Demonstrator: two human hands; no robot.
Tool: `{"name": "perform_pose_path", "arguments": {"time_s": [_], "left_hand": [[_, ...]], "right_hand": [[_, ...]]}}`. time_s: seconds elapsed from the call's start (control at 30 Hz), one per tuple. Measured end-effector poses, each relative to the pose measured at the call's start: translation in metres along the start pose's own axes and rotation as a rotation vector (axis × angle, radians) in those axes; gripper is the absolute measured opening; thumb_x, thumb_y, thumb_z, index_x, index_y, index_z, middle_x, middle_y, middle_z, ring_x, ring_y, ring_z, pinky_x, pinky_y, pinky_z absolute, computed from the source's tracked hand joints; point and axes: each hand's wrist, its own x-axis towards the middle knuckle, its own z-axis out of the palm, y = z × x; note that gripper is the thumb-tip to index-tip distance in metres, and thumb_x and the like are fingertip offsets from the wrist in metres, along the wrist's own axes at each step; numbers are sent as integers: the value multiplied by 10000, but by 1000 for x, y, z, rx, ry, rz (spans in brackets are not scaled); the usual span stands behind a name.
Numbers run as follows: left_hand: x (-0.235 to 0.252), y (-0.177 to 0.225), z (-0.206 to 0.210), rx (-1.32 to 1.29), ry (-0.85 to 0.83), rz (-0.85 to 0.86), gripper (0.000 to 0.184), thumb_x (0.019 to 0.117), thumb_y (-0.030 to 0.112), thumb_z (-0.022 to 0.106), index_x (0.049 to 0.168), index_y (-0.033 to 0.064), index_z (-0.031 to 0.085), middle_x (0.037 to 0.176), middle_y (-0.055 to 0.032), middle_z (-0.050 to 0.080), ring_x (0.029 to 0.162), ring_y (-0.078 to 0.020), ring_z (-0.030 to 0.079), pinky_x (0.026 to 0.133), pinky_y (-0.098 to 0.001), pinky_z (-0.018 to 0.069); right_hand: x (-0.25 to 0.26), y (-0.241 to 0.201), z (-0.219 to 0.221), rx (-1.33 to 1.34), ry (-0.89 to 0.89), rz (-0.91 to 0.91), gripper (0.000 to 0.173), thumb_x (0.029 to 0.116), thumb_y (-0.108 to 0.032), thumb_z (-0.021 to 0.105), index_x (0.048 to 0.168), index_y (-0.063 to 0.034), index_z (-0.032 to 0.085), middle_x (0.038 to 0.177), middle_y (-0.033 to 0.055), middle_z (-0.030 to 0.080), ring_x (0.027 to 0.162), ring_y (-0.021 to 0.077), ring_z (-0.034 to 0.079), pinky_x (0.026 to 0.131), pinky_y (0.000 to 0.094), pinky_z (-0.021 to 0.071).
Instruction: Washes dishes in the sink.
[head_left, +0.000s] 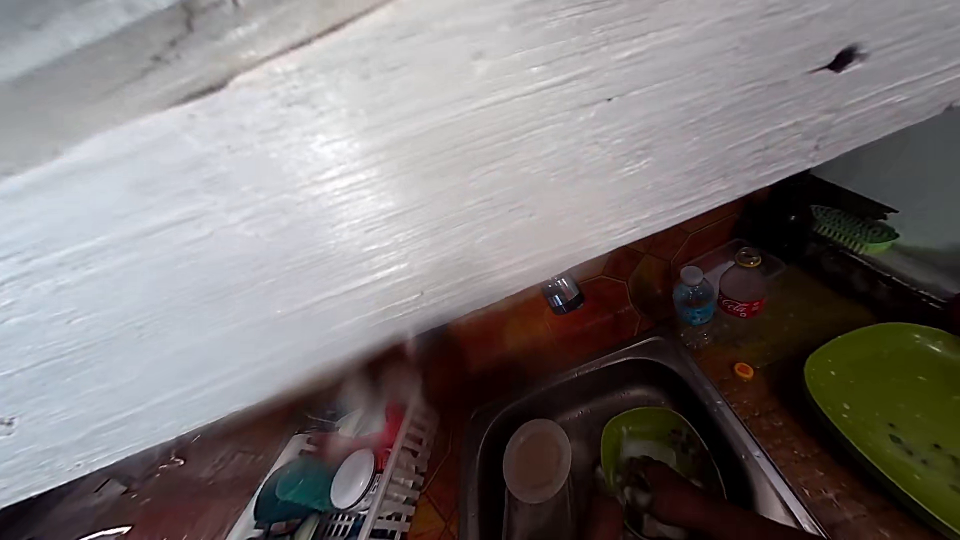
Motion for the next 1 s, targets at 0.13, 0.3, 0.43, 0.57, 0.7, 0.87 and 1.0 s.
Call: {"name": "perform_pose_path", "arguments": {"time_s": [0.13, 0.3, 0.43, 0.57, 0.7, 0.87, 1.0], "left_hand": [[-9, 16, -27, -27, 149, 148, 532, 1041, 66, 521, 1512, -89, 329, 1460, -315, 479, 1340, -382, 515, 1126, -500, 427], [-32, 48, -72, 270, 161, 171, 530, 1024, 60, 533, 1510, -78, 371, 1465, -293, 500, 1377, -363, 503, 1165, -469, 391], [-25, 50, -78, 49, 195, 184, 569, 1039, 89, 539, 1546, -30, 308, 1385, -299, 545, 1161, -383, 654, 947, -516, 570], [-28, 52, -37, -336, 222, 259, 703, 1049, 127, 543, 1618, 51, 137, 1512, -276, 437, 1293, -356, 553, 1043, -507, 490], [-22, 54, -31, -321, 305, 262, 593, 1082, 121, 441, 1616, 46, 193, 1543, -271, 412, 1364, -366, 492, 1111, -515, 422], [-27, 59, -75, -83, 186, 251, 533, 1110, 184, 396, 1624, 137, 261, 1534, -242, 452, 1342, -390, 528, 1070, -572, 459], [-30, 62, -58, -252, 264, 279, 635, 1059, 129, 511, 1624, 96, 222, 1552, -249, 423, 1376, -373, 496, 1113, -537, 428]], "right_hand": [[-14, -12, 16, -48, -77, -176, 702, 961, -347, 717, 1510, 8, 461, 1522, 322, 437, 1418, 456, 433, 1181, 563, 352], [-14, 15, -1, -671, 66, -458, 291, 897, -14, 681, 1186, 12, 702, 1292, 304, 626, 1229, 507, 582, 960, 643, 506], [-17, 1, -25, -718, 184, -596, 199, 890, 24, 678, 1081, 3, 732, 1134, 276, 697, 1131, 485, 646, 908, 602, 545], [-26, -53, -6, -213, 286, -371, 264, 878, -42, 709, 1126, 47, 712, 1129, 278, 701, 1110, 440, 667, 979, 587, 513], [-22, -53, 9, -44, 255, -314, 359, 893, -74, 721, 1224, 59, 670, 1177, 288, 684, 1116, 426, 672, 1003, 564, 512], [-14, 3, -7, -507, 61, -545, 311, 876, 14, 705, 1187, 24, 702, 1235, 320, 649, 1153, 487, 640, 954, 611, 525], [-22, -17, -6, -370, 202, -559, 238, 874, -2, 704, 1101, 67, 714, 1134, 308, 686, 1109, 471, 664, 956, 591, 528]]}}
